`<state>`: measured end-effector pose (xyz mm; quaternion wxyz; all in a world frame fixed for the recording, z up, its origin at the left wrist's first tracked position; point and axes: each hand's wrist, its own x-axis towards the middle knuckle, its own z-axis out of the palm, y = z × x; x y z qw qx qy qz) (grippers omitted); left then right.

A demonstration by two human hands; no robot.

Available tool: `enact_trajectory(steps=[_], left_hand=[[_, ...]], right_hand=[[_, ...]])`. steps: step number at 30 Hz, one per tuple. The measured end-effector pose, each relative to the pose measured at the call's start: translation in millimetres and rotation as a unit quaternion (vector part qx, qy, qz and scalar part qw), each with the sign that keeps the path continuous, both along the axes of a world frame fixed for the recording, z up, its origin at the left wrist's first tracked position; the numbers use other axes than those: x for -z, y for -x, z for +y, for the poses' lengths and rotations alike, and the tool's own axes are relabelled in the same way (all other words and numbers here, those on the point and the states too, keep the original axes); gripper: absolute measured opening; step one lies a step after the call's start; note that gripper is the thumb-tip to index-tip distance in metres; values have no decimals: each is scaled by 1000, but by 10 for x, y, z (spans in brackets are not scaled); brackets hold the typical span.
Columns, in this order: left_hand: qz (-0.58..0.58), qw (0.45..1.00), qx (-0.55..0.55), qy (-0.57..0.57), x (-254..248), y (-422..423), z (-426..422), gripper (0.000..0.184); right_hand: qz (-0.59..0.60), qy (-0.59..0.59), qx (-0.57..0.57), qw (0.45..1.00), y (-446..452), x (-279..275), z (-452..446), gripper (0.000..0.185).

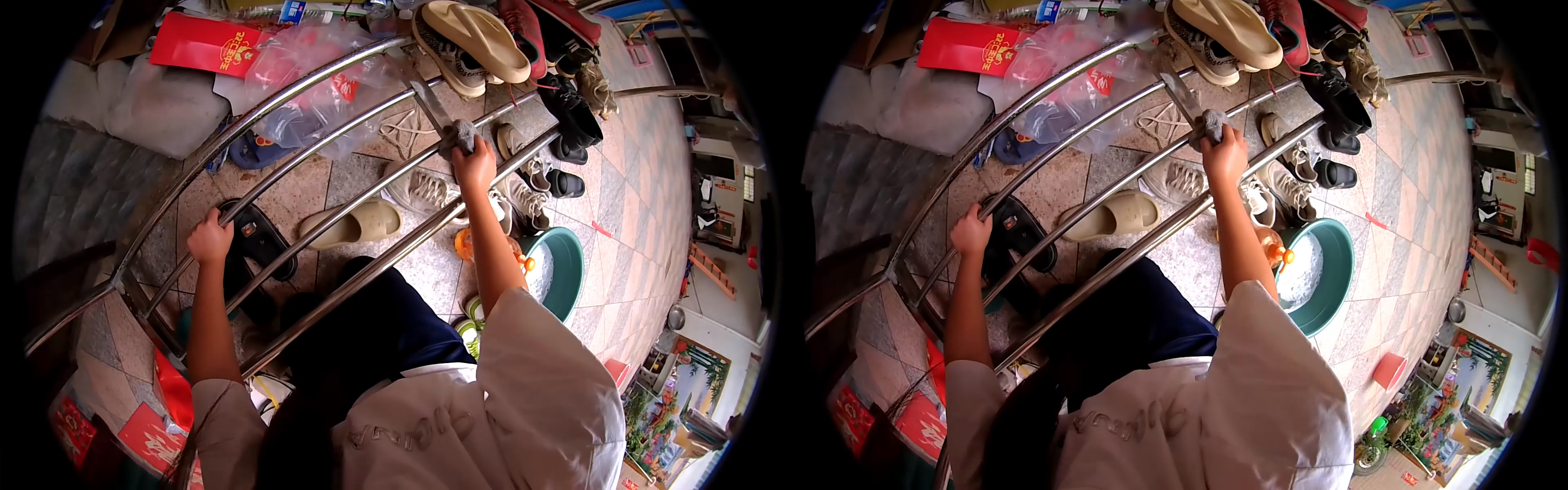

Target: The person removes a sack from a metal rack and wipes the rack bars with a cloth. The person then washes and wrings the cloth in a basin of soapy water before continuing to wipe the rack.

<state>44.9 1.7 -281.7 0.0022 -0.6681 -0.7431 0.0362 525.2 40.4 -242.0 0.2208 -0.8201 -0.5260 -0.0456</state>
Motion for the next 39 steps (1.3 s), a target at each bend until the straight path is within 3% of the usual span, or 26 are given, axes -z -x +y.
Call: enact_trajectory(steps=[3,6,10,12,14,16,20,26,28,31,34,39], left_hand=[[-5,1000,-6,12,-29,-14,1,26],[-9,1000,-9,20,-37,-16,18,27],[0,999,-16,41,-88,-22,20,29],[-1,999,-18,42,-35,-3,7,29],[-10,1000,1,8,14,29,5,27],[-18,1000,11,-9,44,38,-8,25],[-3,1000,9,-17,3,4,-4,25],[-11,1000,1,-2,36,21,4,25],[-8,1000,-8,6,-11,-18,-5,25],[-6,1000,5,0,1,12,-22,25],[-7,1000,4,0,17,20,7,25],[-21,1000,-9,-9,-62,-40,-10,24]], right_hand=[[20,7,3,1000,54,-66,255,40],[76,109,-30,991,-61,-261,328,44],[148,19,37,988,-342,-120,10,40],[137,-21,122,983,-419,-137,-239,42],[89,-42,110,989,-500,-42,-269,41],[0,-56,51,997,-295,-23,-183,39],[-45,-74,-76,993,17,72,92,37],[-37,-68,-94,993,398,83,889,40],[-25,-75,-50,996,544,71,1078,39],[-3,-72,-65,995,502,55,1015,38],[9,21,-72,997,326,-49,725,39],[19,79,-40,996,109,-247,152,38]])
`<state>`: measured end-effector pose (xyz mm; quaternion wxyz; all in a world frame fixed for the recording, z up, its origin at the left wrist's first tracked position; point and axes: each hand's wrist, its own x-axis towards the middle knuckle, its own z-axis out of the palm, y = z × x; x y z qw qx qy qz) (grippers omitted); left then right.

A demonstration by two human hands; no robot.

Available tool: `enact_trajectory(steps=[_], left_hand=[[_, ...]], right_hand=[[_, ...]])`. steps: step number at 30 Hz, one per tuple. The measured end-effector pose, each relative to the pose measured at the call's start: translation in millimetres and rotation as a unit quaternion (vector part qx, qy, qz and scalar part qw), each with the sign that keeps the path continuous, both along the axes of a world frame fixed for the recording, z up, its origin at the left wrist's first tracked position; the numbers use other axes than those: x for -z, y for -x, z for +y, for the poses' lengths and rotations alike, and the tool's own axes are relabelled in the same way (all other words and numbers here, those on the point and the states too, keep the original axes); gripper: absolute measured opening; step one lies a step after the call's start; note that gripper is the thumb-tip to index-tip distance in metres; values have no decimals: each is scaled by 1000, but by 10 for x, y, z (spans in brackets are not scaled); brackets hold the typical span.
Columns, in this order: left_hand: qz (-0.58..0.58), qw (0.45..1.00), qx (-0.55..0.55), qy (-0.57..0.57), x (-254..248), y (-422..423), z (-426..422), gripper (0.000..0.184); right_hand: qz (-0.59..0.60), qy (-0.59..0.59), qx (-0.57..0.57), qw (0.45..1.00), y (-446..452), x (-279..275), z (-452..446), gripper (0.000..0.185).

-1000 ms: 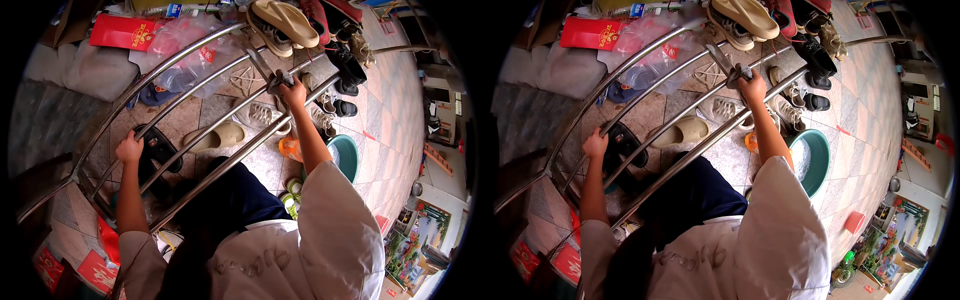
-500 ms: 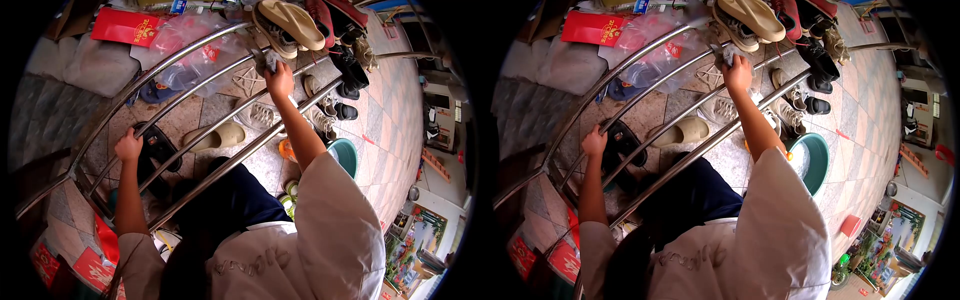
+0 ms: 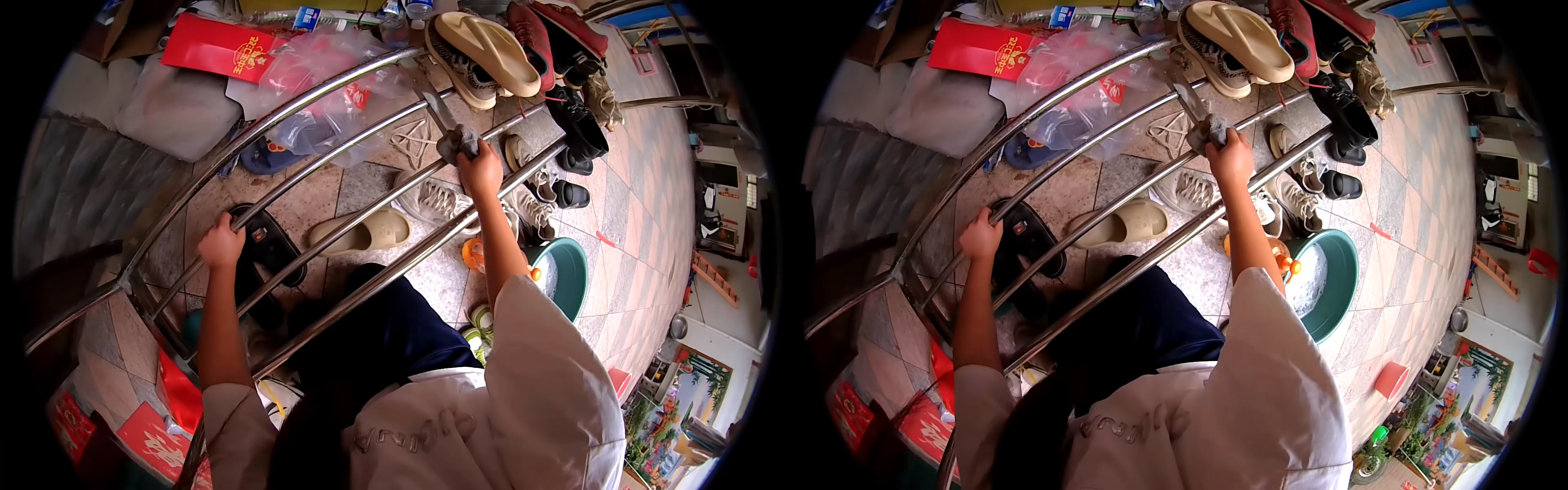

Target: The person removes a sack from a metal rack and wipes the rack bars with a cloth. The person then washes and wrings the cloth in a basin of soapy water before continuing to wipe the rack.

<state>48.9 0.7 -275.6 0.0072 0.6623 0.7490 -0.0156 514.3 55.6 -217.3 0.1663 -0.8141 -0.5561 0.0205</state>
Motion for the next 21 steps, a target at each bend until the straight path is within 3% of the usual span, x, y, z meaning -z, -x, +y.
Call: enact_trajectory(steps=[4,9,15,21], left_hand=[[-2,1000,5,-1,34,28,0,24],[2,1000,11,-2,104,65,12,26],[4,1000,0,18,58,49,-15,26],[-11,991,22,-131,178,33,2,19]], right_hand=[[44,110,93,989,-461,-81,-389,39],[-15,-49,142,989,-217,151,-178,36],[2,-64,149,987,246,170,592,37],[-23,-96,98,990,570,312,1415,37]])
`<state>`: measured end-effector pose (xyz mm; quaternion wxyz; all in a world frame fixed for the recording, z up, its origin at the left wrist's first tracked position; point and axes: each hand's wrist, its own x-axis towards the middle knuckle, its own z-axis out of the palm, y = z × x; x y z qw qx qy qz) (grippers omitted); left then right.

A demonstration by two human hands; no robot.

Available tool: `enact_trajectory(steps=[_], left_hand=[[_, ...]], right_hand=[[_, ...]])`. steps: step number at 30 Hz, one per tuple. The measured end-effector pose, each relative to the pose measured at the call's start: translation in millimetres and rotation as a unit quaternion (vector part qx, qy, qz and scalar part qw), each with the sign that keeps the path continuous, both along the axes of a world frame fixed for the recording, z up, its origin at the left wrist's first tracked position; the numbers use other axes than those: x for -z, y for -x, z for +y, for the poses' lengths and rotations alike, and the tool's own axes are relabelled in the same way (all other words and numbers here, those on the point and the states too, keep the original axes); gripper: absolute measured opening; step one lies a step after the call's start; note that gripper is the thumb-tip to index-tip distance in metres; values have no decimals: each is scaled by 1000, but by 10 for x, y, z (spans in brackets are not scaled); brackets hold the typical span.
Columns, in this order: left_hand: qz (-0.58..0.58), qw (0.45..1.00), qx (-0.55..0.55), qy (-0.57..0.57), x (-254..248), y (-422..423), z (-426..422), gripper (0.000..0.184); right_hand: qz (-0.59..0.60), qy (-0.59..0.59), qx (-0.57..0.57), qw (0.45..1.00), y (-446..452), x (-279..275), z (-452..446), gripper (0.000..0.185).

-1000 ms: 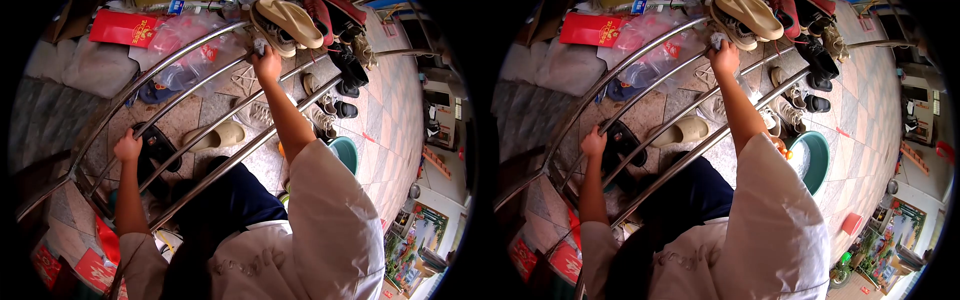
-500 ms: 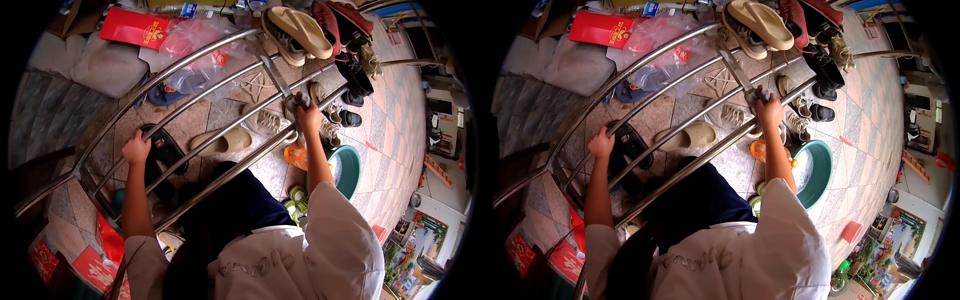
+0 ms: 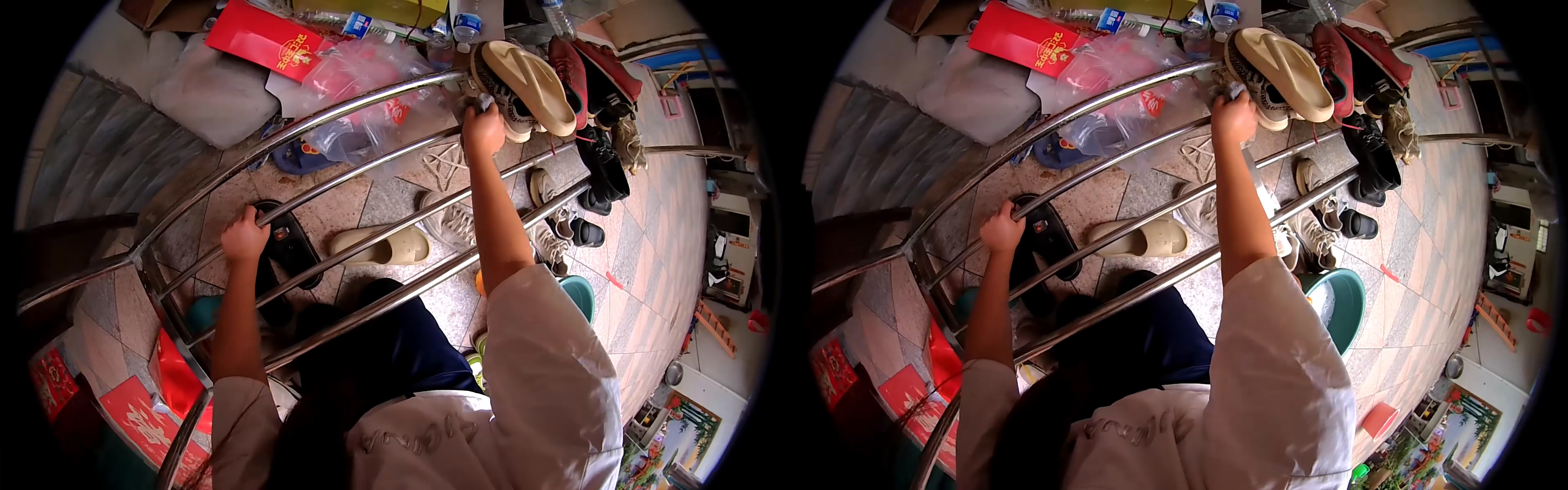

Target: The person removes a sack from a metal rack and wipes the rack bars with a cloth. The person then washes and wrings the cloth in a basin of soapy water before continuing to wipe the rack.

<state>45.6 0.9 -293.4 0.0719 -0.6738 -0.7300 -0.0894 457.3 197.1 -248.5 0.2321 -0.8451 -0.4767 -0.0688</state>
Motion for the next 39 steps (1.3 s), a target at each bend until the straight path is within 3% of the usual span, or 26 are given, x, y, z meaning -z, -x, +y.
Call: enact_trajectory(steps=[7,10,11,13,18,20,22,24,26,29,32,34,39], left_hand=[[-1,999,-27,-34,-24,-58,6,18],[1,999,-13,-45,5,-34,-4,17],[1,999,-12,-45,25,-27,23,17],[1,999,-8,-38,49,-6,1,16],[-16,999,-36,1,-58,-79,3,16],[-18,999,-29,-15,-72,-56,-14,16],[-14,999,2,-47,-33,-17,-13,16],[7,1000,-11,-24,-5,11,-19,16],[9,999,-33,-4,-34,-49,-15,15],[4,999,2,-47,-49,-37,-4,16],[2,999,-5,-40,-33,-29,0,16],[3,1000,-12,-27,-18,-51,-2,16],[-9,995,37,-93,-34,-6,4,18]], right_hand=[[-17,41,-88,995,165,-50,494,35],[-34,111,-237,965,-14,-199,241,35],[-51,74,-306,948,-87,-187,92,34],[-19,99,-347,932,-143,-256,-209,37],[119,204,-333,913,-199,-280,-672,41],[269,133,-300,906,-259,-178,-683,39],[418,-14,-276,865,-298,-142,-522,34],[360,-77,-194,909,-434,-153,-301,32],[224,-4,-128,966,-237,-537,-225,38],[63,110,-75,989,-83,-300,3,48],[215,59,-75,972,83,-297,37,48],[415,-75,-65,904,156,29,150,46],[248,-103,-69,961,468,-545,376,39]])
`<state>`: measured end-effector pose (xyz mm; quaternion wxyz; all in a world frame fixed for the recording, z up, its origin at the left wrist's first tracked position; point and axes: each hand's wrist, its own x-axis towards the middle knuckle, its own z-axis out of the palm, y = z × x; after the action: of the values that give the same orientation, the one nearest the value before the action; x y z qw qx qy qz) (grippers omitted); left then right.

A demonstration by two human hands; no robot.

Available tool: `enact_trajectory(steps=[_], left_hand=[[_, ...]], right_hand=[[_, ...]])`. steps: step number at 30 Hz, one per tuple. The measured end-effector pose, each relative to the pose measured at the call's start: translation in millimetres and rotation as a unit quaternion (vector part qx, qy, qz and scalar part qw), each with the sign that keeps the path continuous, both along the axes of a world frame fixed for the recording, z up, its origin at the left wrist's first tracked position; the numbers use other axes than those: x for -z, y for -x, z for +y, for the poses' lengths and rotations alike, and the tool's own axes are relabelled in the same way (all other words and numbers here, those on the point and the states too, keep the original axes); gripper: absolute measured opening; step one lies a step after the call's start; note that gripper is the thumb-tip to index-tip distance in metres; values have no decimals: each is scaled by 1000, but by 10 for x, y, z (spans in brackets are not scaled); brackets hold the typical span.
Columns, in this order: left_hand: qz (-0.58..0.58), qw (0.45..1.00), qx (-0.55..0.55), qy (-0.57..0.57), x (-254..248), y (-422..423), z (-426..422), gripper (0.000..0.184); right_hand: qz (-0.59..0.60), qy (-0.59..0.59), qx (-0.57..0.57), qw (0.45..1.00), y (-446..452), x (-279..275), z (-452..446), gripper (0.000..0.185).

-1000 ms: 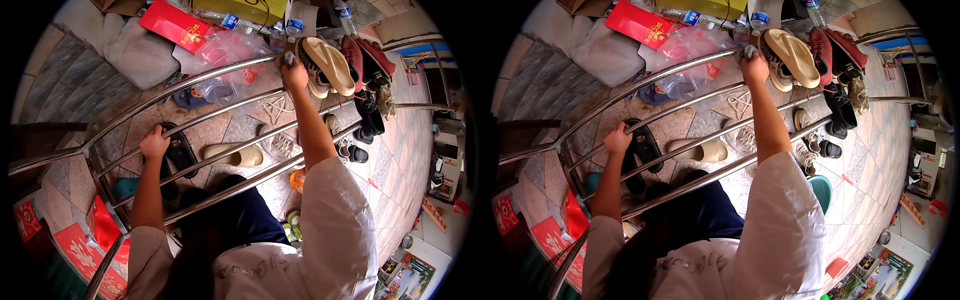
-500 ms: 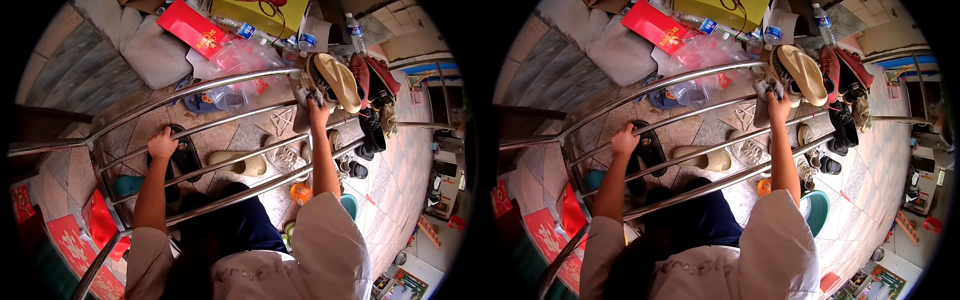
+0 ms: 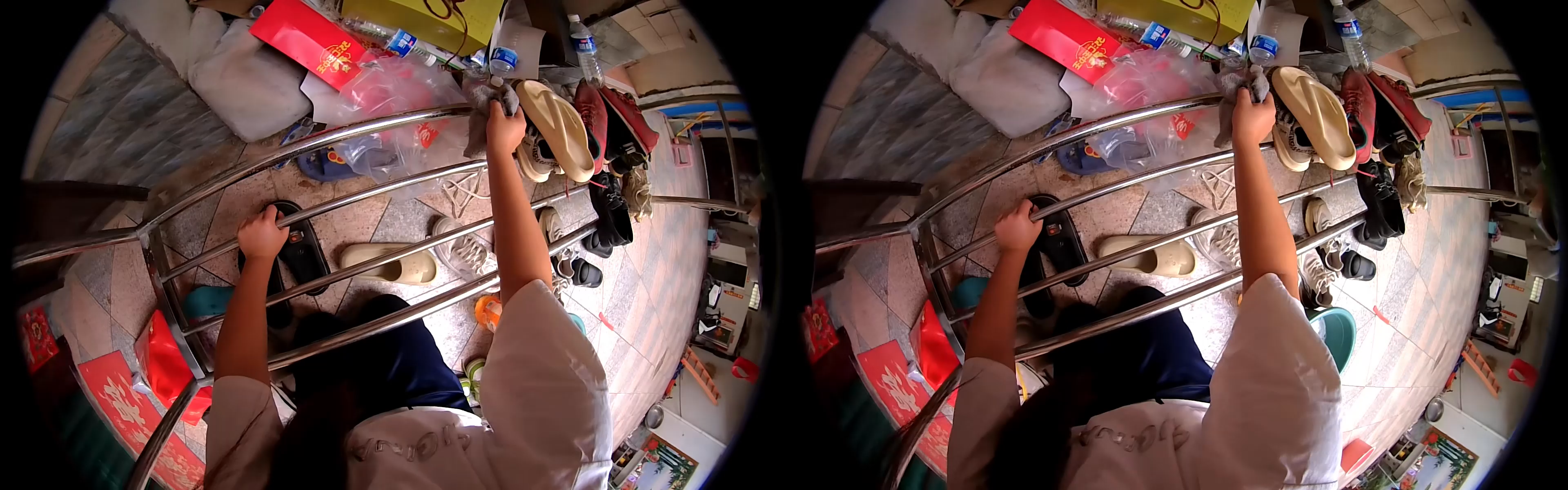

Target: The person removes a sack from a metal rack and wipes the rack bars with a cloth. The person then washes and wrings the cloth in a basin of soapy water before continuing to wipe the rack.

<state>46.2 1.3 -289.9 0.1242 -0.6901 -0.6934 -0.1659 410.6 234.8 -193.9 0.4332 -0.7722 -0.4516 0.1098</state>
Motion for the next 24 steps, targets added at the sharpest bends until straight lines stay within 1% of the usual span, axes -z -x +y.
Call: enact_trajectory(steps=[1,3,5,7,9,10,13,15,17,21,22,23,24], left_hand=[[13,1000,-18,20,13,9,-10,18],[33,996,-50,60,42,-26,-14,17],[19,999,-26,43,54,-16,-4,15],[-5,1000,3,31,32,14,3,15],[0,1000,-5,26,-4,-4,-9,15],[1,1000,-8,23,-25,-26,-4,15],[11,996,-52,67,-28,-58,-3,15],[-4,998,-34,55,23,-33,-4,15],[-17,999,-21,47,-35,-42,2,15],[0,995,-55,78,11,-57,-2,14],[4,995,-57,82,0,-55,-10,14],[8,995,-58,85,-9,-49,-5,14],[7,994,-61,90,4,-56,3,14]], right_hand=[[-46,18,14,999,-29,-44,152,39],[-123,115,-9,986,-77,43,394,40],[-199,203,-13,959,8,233,516,39],[-219,178,3,959,178,336,501,39],[-248,158,1,956,271,430,424,39],[-249,140,-15,958,305,441,386,39],[-235,117,-24,965,559,492,231,40],[-219,84,-45,971,824,545,79,41],[-207,69,-94,971,1145,507,-100,38],[-171,52,-216,960,1920,475,-538,36],[-156,53,-244,956,2108,468,-654,36],[-137,81,-276,948,2280,439,-754,36],[-139,70,-293,943,2424,431,-843,38]])
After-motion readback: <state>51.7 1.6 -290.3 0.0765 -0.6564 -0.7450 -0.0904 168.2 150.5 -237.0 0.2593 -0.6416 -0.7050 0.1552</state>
